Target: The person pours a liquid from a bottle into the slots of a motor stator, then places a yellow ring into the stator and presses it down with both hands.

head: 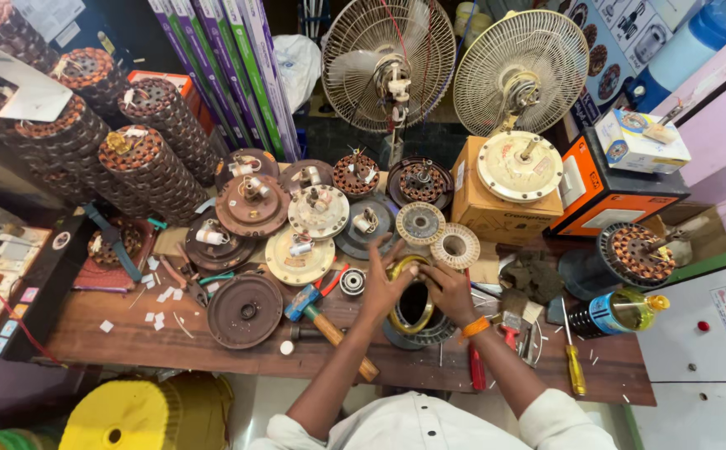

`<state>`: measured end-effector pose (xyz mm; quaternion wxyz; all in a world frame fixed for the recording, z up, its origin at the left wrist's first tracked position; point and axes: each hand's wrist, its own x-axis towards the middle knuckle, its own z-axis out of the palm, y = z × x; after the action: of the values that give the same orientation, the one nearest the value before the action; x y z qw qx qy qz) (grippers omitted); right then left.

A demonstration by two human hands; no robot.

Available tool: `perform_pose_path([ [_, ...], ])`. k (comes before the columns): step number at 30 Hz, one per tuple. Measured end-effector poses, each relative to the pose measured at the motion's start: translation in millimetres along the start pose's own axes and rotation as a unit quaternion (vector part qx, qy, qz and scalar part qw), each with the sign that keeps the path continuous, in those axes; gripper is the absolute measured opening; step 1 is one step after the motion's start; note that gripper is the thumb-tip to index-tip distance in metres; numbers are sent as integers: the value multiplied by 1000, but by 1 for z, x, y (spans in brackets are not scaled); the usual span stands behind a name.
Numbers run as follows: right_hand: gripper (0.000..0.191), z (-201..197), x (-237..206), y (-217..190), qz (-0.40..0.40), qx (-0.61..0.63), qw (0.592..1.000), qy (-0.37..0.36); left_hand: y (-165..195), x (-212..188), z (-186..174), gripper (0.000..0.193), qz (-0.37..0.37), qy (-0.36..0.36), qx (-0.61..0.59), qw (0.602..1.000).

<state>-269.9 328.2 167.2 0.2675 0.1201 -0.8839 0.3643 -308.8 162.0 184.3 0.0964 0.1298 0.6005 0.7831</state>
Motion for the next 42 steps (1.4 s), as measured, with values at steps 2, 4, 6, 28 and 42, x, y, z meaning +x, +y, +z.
perform_pose_path([
  [2, 25, 8, 0, -3, 6, -13, 998, 58, 6, -1, 5, 82, 17, -10, 40, 999],
  [4, 29, 18, 5, -10, 1, 39, 995, 87, 7, -2, 6, 82, 13, -20, 87, 996],
  [6, 30, 28, 14, -16, 19, 67, 994, 90, 3, 4, 2, 80, 5, -26, 137, 990],
  [28, 21, 30, 9, -28, 89, 16, 992, 92, 33, 6, 15, 64, 139, -172, 448, 866],
  [42, 16, 33, -32, -11, 60, -128, 983, -119, 7, -12, 5, 49, 78, -80, 299, 948],
])
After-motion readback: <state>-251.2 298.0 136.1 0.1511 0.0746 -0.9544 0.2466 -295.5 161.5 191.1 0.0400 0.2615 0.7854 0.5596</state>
